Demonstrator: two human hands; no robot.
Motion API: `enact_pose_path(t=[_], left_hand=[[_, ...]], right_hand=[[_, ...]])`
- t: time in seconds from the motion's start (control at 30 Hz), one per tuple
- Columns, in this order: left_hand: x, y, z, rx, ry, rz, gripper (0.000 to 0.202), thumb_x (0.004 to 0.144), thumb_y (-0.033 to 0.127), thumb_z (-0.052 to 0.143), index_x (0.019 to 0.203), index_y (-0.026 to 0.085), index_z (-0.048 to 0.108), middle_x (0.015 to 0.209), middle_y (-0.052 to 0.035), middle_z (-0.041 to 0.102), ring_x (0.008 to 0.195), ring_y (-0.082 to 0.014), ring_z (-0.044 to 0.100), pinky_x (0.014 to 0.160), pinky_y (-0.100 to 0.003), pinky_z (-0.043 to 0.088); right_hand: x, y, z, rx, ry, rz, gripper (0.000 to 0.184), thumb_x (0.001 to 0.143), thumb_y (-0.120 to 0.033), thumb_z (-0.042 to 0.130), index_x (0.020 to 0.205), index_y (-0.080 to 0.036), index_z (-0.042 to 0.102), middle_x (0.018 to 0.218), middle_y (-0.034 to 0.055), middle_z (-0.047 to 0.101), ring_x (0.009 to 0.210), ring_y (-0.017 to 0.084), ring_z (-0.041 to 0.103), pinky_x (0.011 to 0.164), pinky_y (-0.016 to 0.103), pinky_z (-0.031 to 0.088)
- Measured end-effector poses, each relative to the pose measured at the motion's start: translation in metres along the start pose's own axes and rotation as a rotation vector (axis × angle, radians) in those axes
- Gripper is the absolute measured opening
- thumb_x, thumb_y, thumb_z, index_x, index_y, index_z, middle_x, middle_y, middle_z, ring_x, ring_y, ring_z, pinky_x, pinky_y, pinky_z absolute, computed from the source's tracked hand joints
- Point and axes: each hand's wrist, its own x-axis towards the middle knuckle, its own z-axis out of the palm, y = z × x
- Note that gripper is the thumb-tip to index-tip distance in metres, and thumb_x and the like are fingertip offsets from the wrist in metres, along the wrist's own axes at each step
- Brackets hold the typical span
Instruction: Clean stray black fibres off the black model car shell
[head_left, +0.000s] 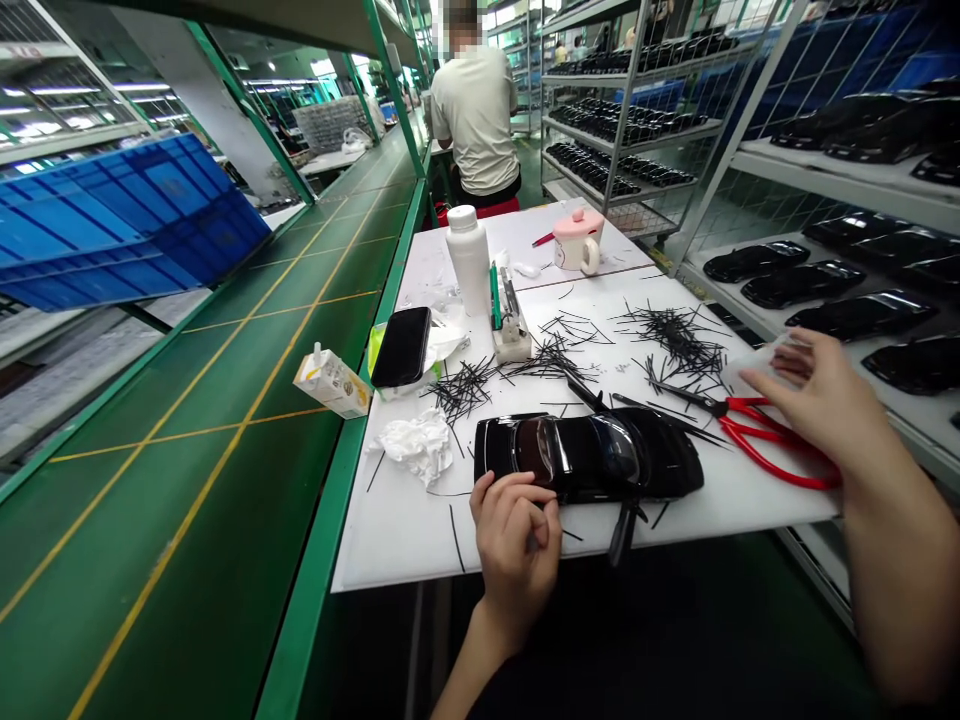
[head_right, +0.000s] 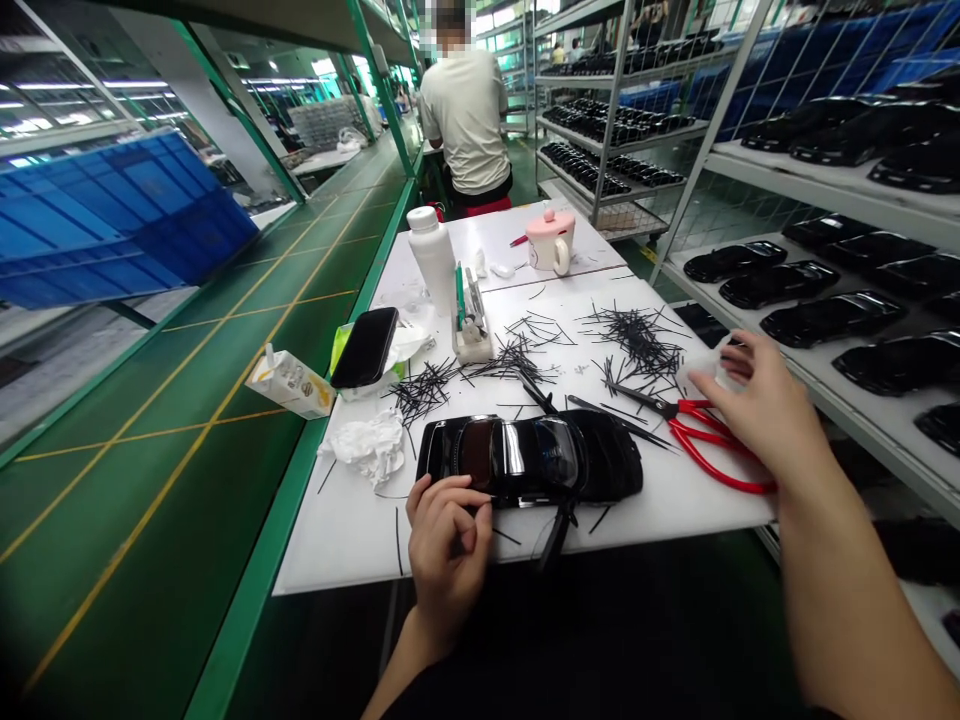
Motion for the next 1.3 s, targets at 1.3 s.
enact_pose_path(t=[1.3], left_hand=[[0.030,0.024,0.009,-0.236,-0.130,-0.024,0.036,0.085,0.002,0.059,0.065,0.021,0.036,0.070,0.0020,0.066,0.072,-0.0128,0.065,0.076,-0.032,0.054]], right_hand=[[-0.121,-0.128,-0.007,1.152,-0.570,0.013,0.009,0.089,-0.025,0.069,0.096,-0.026,0.063,0.090,0.0031,0.063,0.082,0.019,0.069,0.073,0.031,0.064]])
